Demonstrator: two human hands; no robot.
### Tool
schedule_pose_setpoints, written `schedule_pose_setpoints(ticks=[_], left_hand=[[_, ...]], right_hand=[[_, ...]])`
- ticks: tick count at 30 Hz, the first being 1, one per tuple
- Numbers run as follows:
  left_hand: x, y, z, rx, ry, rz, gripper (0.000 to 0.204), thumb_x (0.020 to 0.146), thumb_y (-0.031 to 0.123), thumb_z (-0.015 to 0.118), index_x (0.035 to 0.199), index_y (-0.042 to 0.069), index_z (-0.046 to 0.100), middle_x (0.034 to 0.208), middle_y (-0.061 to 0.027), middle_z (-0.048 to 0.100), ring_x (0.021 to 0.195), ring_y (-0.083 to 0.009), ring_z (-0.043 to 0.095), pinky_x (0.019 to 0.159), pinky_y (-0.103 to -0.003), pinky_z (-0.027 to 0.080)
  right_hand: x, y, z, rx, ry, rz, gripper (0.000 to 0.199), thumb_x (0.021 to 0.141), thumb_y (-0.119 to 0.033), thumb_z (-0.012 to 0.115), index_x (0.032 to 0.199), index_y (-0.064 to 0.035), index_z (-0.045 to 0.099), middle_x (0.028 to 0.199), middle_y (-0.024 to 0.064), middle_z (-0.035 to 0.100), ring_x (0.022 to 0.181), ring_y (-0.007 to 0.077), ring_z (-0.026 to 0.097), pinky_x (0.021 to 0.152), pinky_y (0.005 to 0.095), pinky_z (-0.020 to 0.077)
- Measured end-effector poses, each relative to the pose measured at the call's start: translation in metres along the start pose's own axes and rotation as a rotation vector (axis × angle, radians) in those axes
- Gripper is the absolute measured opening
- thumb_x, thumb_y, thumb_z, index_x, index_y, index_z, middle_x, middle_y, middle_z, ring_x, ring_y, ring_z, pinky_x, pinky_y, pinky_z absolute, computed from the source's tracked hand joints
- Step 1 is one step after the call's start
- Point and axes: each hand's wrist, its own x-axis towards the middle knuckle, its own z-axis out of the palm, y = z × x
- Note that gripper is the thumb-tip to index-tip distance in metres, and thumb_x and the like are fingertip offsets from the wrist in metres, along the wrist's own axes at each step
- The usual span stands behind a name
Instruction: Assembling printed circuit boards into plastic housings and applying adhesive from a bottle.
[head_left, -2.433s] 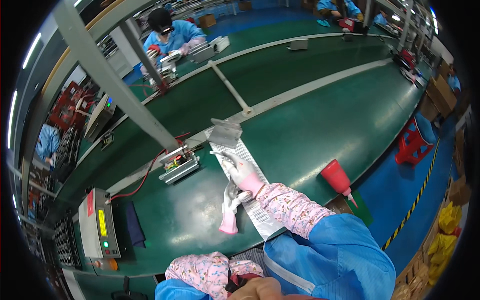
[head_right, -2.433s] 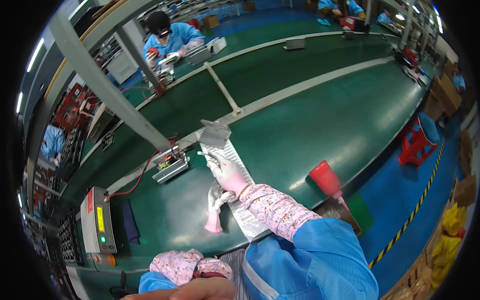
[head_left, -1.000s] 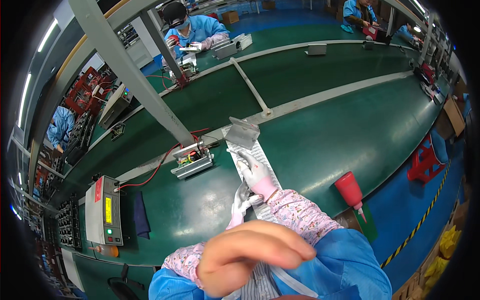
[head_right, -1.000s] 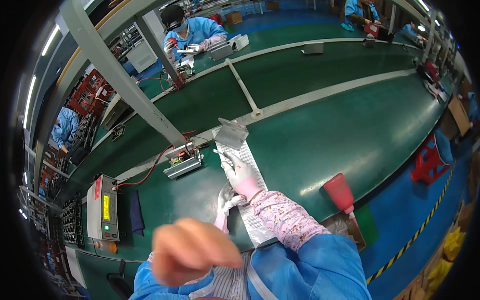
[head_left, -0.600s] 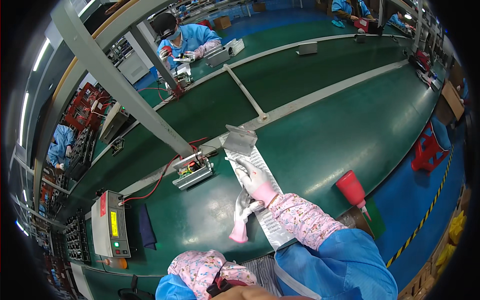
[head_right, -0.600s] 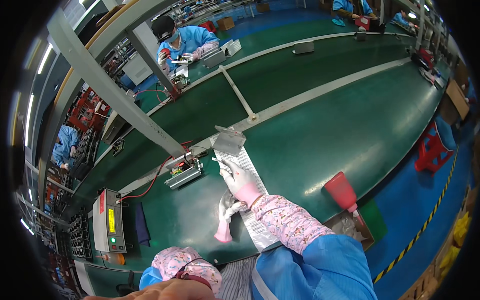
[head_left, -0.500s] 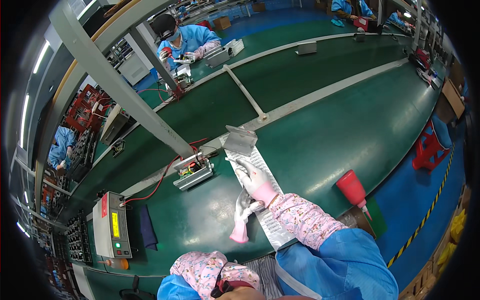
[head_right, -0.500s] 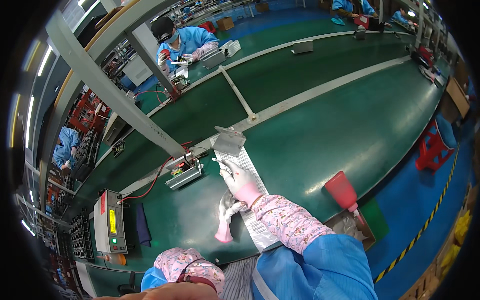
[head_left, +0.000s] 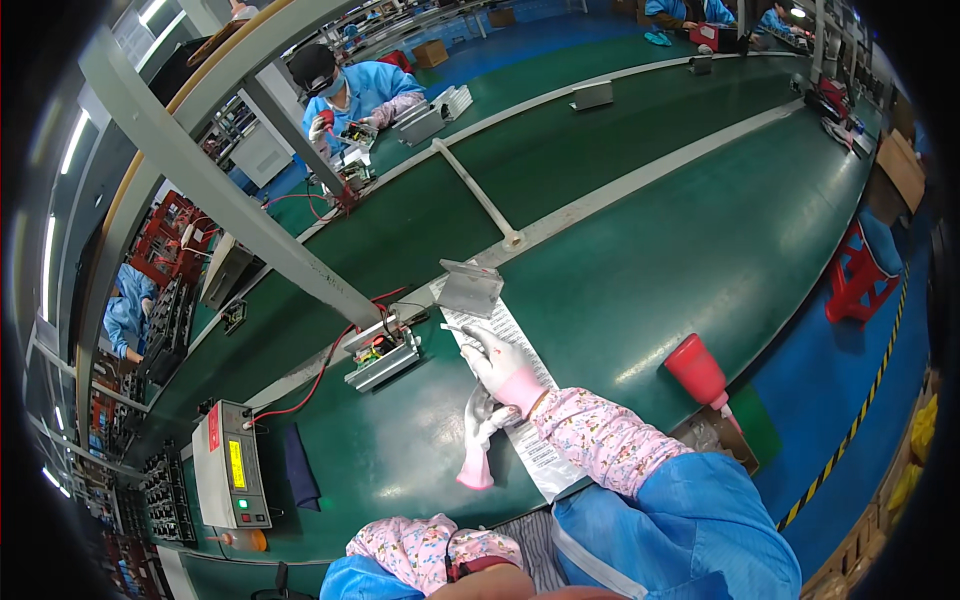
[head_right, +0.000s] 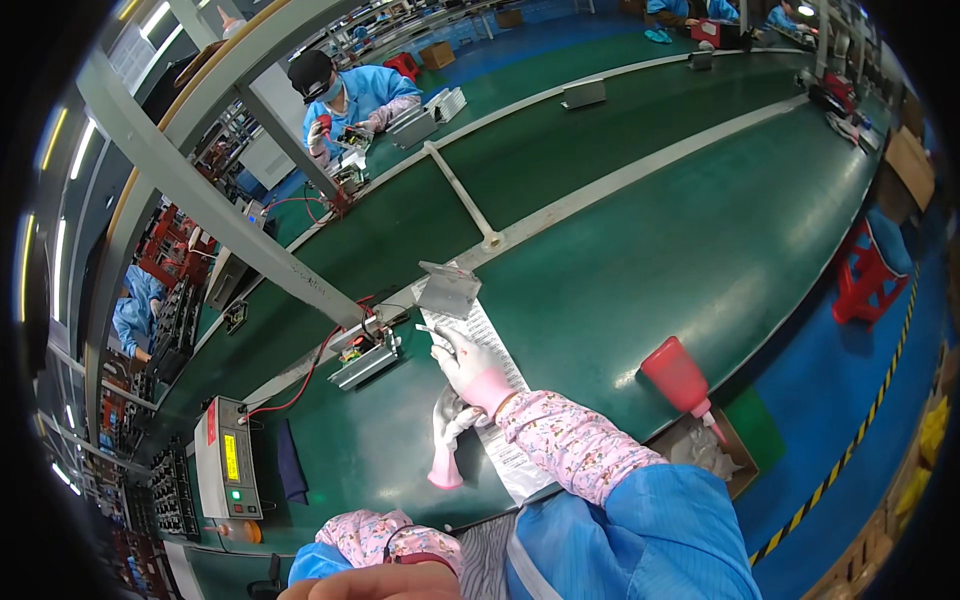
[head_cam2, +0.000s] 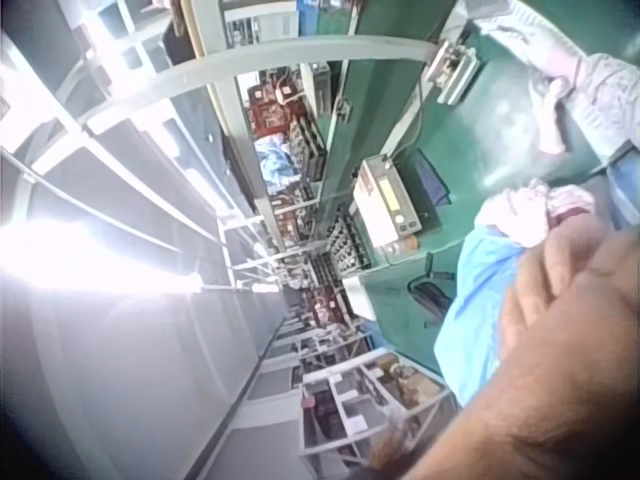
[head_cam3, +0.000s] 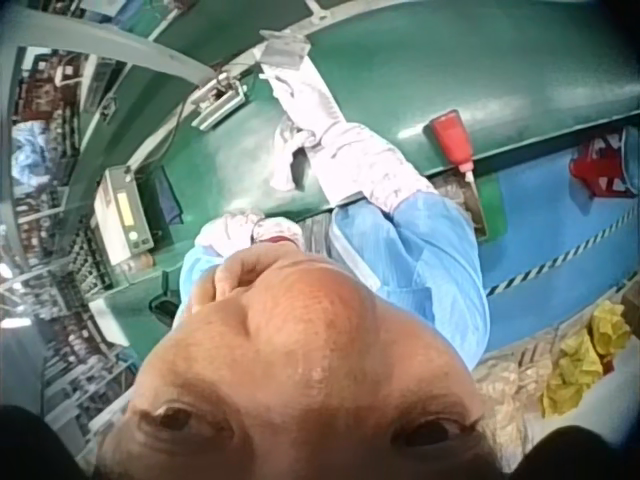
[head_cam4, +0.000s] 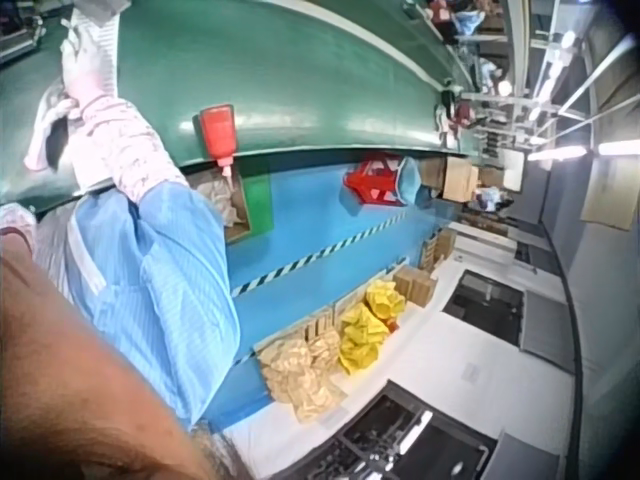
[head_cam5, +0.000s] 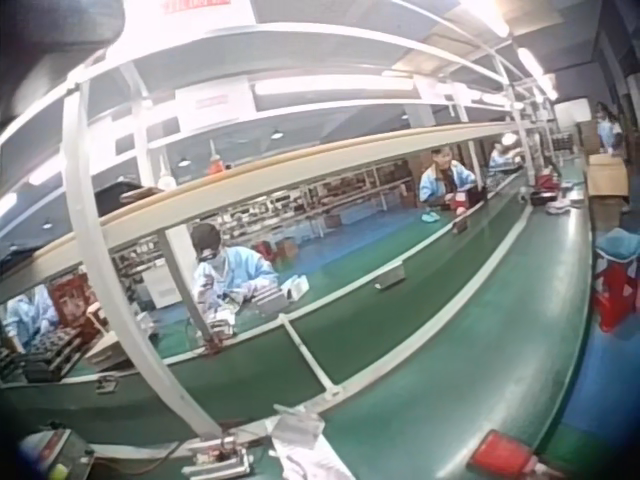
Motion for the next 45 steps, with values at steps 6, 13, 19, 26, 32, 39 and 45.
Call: schedule_pose_setpoints(ticks=[6,13,19,26,32,39,45], left_hand=[[0.016,0.050,0.059,0.022,-0.054,0.235,0.035,0.092,0.016,0.065,0.125,0.008,0.060,0.117,-0.0118,0.065,0.103,-0.0274,0.065,0.090,-0.036,0.053],[0.034,0.010,0.080,0.383,-0.483,0.265,0.020,0.089,0.009,0.064,0.107,0.001,0.069,0.108,-0.0125,0.067,0.094,-0.0318,0.065,0.087,-0.039,0.053],[0.008,-0.047,0.073,0.490,-0.685,0.126,0.021,0.090,0.011,0.065,0.107,0.001,0.070,0.106,-0.0108,0.070,0.094,-0.0288,0.068,0.087,-0.037,0.054],[0.001,-0.062,0.066,0.433,-0.709,0.203,0.020,0.089,0.012,0.068,0.105,0.001,0.072,0.106,-0.0101,0.072,0.092,-0.0275,0.069,0.085,-0.038,0.055],[0.005,-0.066,0.052,0.291,-0.724,0.109,0.020,0.085,0.009,0.071,0.103,0.001,0.073,0.104,-0.0104,0.073,0.090,-0.0278,0.069,0.085,-0.037,0.056],[0.013,-0.060,0.043,0.203,-0.680,-0.023,0.020,0.083,0.004,0.071,0.102,0.002,0.074,0.104,-0.0082,0.073,0.093,-0.0260,0.069,0.086,-0.035,0.056],[0.013,-0.061,0.039,0.181,-0.638,-0.093,0.021,0.082,0.002,0.071,0.102,0.002,0.075,0.104,-0.0081,0.073,0.092,-0.0256,0.069,0.084,-0.034,0.056]], right_hand=[[0.001,-0.004,-0.006,-0.024,-0.073,0.081,0.047,0.097,-0.038,0.054,0.139,-0.0189,0.059,0.106,0.0132,0.075,0.086,0.0365,0.070,0.075,0.0429,0.0535],[-0.001,-0.002,0.000,-0.014,-0.034,0.030,0.046,0.096,-0.036,0.056,0.137,-0.0156,0.060,0.096,0.0117,0.074,0.078,0.0323,0.069,0.072,0.0396,0.0527],[0.000,-0.005,-0.004,0.031,-0.081,0.049,0.048,0.098,-0.038,0.054,0.139,-0.0153,0.058,0.111,0.0133,0.071,0.092,0.0345,0.069,0.079,0.0404,0.0534],[0.001,0.010,-0.001,0.023,-0.011,-0.009,0.049,0.098,-0.036,0.057,0.140,-0.0130,0.056,0.115,0.0155,0.071,0.094,0.0343,0.069,0.081,0.0398,0.0540],[-0.001,0.007,0.011,0.102,-0.021,-0.037,0.049,0.098,-0.038,0.059,0.142,-0.0155,0.055,0.103,0.0167,0.072,0.084,0.0323,0.069,0.079,0.0399,0.0545],[0.002,-0.018,-0.020,0.103,-0.176,0.196,0.049,0.099,-0.038,0.056,0.144,-0.0167,0.055,0.093,0.0155,0.071,0.070,0.0256,0.065,0.065,0.0365,0.0505],[0.001,-0.003,-0.009,0.111,-0.114,0.116,0.048,0.100,-0.037,0.055,0.144,-0.0172,0.055,0.091,0.0148,0.071,0.065,0.0227,0.061,0.060,0.0339,0.0483]])
